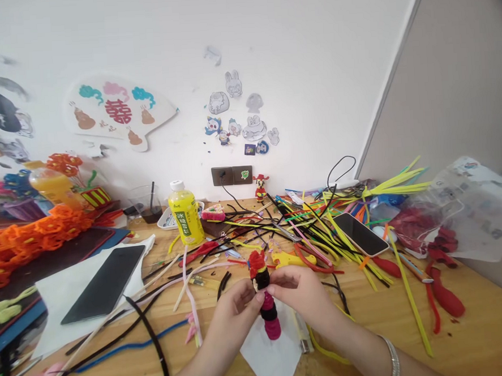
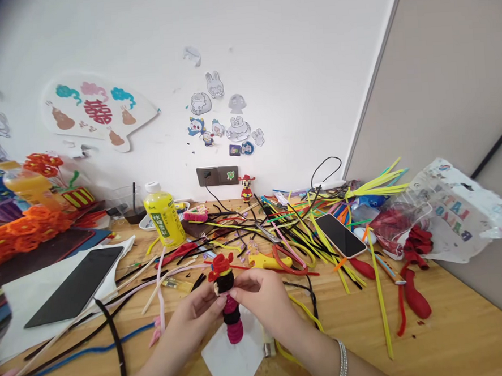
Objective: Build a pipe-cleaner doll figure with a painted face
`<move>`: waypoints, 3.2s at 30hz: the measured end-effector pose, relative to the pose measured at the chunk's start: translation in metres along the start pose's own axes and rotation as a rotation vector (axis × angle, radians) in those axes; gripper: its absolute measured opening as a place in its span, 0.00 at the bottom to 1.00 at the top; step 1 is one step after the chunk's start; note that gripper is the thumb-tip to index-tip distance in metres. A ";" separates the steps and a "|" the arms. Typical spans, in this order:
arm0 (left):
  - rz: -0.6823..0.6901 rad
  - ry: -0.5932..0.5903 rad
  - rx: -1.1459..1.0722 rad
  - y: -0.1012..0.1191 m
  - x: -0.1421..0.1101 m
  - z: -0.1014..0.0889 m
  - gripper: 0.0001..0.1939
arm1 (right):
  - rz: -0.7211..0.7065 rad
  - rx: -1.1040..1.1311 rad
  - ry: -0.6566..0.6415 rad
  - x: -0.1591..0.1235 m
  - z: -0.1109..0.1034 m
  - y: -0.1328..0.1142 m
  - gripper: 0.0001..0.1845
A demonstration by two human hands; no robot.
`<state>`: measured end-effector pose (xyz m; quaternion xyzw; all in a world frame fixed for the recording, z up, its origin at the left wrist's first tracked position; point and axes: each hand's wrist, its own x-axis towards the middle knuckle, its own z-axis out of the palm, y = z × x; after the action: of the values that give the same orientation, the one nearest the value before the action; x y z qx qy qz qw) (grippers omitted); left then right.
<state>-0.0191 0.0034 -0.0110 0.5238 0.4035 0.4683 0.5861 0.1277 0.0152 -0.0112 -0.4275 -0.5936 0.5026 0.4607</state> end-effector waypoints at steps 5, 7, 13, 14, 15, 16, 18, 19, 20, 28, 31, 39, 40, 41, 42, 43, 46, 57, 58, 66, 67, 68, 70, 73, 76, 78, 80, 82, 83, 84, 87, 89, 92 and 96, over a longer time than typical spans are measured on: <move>-0.007 0.013 -0.001 0.001 -0.001 0.000 0.13 | -0.004 -0.010 0.015 -0.001 0.002 0.001 0.06; -0.012 0.016 -0.010 0.000 -0.001 0.000 0.13 | 0.002 -0.021 0.016 -0.001 0.002 0.000 0.05; 0.025 0.008 0.038 -0.003 0.000 -0.001 0.11 | 0.034 -0.035 0.048 -0.003 0.005 0.000 0.04; 0.029 0.008 0.052 -0.004 -0.001 -0.001 0.11 | 0.035 -0.044 0.055 -0.003 0.006 0.001 0.04; 0.030 0.009 0.066 -0.005 -0.001 -0.001 0.11 | 0.035 -0.054 0.063 -0.003 0.007 0.001 0.03; 0.031 0.013 0.080 -0.005 -0.001 -0.001 0.11 | 0.033 -0.064 0.073 -0.004 0.007 0.001 0.03; 0.035 0.017 0.098 -0.007 -0.001 -0.001 0.11 | 0.026 -0.077 0.094 -0.005 0.009 0.002 0.02; 0.040 0.016 0.106 -0.008 -0.002 -0.001 0.11 | 0.022 -0.082 0.105 -0.005 0.009 0.002 0.02; 0.047 0.015 0.114 -0.008 -0.002 -0.002 0.11 | 0.019 -0.086 0.114 -0.006 0.010 0.002 0.02; 0.045 -0.012 0.116 -0.008 -0.002 -0.002 0.11 | 0.008 -0.108 0.123 -0.008 0.011 0.001 0.02; 0.045 -0.023 0.091 -0.008 -0.001 -0.003 0.12 | -0.009 -0.089 0.108 -0.006 0.010 0.004 0.03; 0.056 -0.061 0.035 -0.009 0.005 -0.005 0.15 | -0.029 -0.008 0.103 0.000 0.008 0.010 0.04; 0.059 -0.068 0.032 -0.009 0.005 -0.005 0.15 | -0.025 -0.001 0.100 0.001 0.007 0.010 0.04; 0.061 -0.071 0.032 -0.009 0.005 -0.005 0.15 | -0.022 0.005 0.098 0.001 0.007 0.010 0.04; 0.062 -0.070 0.035 -0.009 0.005 -0.005 0.16 | -0.021 0.010 0.096 0.001 0.006 0.010 0.04; 0.059 -0.067 0.040 -0.009 0.005 -0.005 0.16 | -0.020 0.015 0.096 0.001 0.006 0.010 0.04; 0.050 -0.051 0.062 -0.010 0.005 -0.004 0.17 | -0.020 0.032 0.095 0.001 0.007 0.011 0.04; 0.035 -0.053 0.038 -0.021 0.006 -0.008 0.16 | -0.017 -0.012 0.121 0.000 0.009 0.012 0.03; 0.027 -0.053 0.034 -0.021 0.006 -0.008 0.16 | -0.016 -0.015 0.120 0.000 0.009 0.012 0.03; 0.019 -0.033 0.011 -0.015 0.004 -0.005 0.16 | -0.057 0.004 0.085 0.002 0.007 0.014 0.03; 0.021 -0.031 0.015 -0.014 0.004 -0.005 0.16 | -0.056 0.004 0.082 0.002 0.007 0.014 0.03; 0.022 -0.029 0.024 -0.014 0.004 -0.005 0.16 | -0.055 0.003 0.080 0.002 0.007 0.015 0.03; 0.032 -0.027 0.058 -0.014 0.003 -0.006 0.16 | -0.057 0.002 0.077 0.002 0.007 0.015 0.03; 0.076 -0.035 0.122 -0.013 0.002 -0.005 0.15 | -0.067 -0.002 0.080 0.002 0.006 0.015 0.02; 0.089 -0.035 0.172 -0.010 0.002 -0.004 0.14 | -0.066 -0.010 0.084 0.002 0.006 0.014 0.02; 0.087 -0.023 0.181 -0.009 0.002 -0.004 0.15 | -0.059 -0.017 0.085 0.002 0.006 0.014 0.02; 0.089 -0.017 0.176 -0.009 0.002 -0.004 0.14 | -0.060 -0.018 0.085 0.001 0.006 0.014 0.03; 0.087 -0.016 0.179 -0.009 0.001 -0.004 0.14 | -0.072 -0.011 0.084 0.001 0.006 0.014 0.03; 0.084 -0.014 0.191 -0.008 0.001 -0.004 0.14 | -0.081 -0.008 0.085 0.000 0.007 0.014 0.03; 0.083 -0.012 0.207 -0.008 0.001 -0.004 0.13 | -0.089 -0.008 0.087 0.000 0.007 0.013 0.03; 0.080 -0.007 0.234 -0.007 0.000 -0.004 0.13 | -0.092 -0.012 0.095 -0.002 0.009 0.011 0.04; 0.077 -0.010 0.220 -0.005 -0.001 -0.003 0.13 | -0.078 0.001 0.101 -0.002 0.009 0.010 0.05; 0.074 -0.017 0.192 -0.004 0.000 -0.002 0.13 | -0.055 0.072 0.103 -0.002 0.010 0.009 0.05; 0.096 -0.030 0.173 -0.003 0.000 -0.002 0.15 | -0.039 0.120 0.076 -0.002 0.009 0.008 0.07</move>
<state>-0.0209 0.0038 -0.0145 0.5982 0.4079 0.4513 0.5217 0.1193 0.0125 -0.0195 -0.4061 -0.5530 0.5115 0.5173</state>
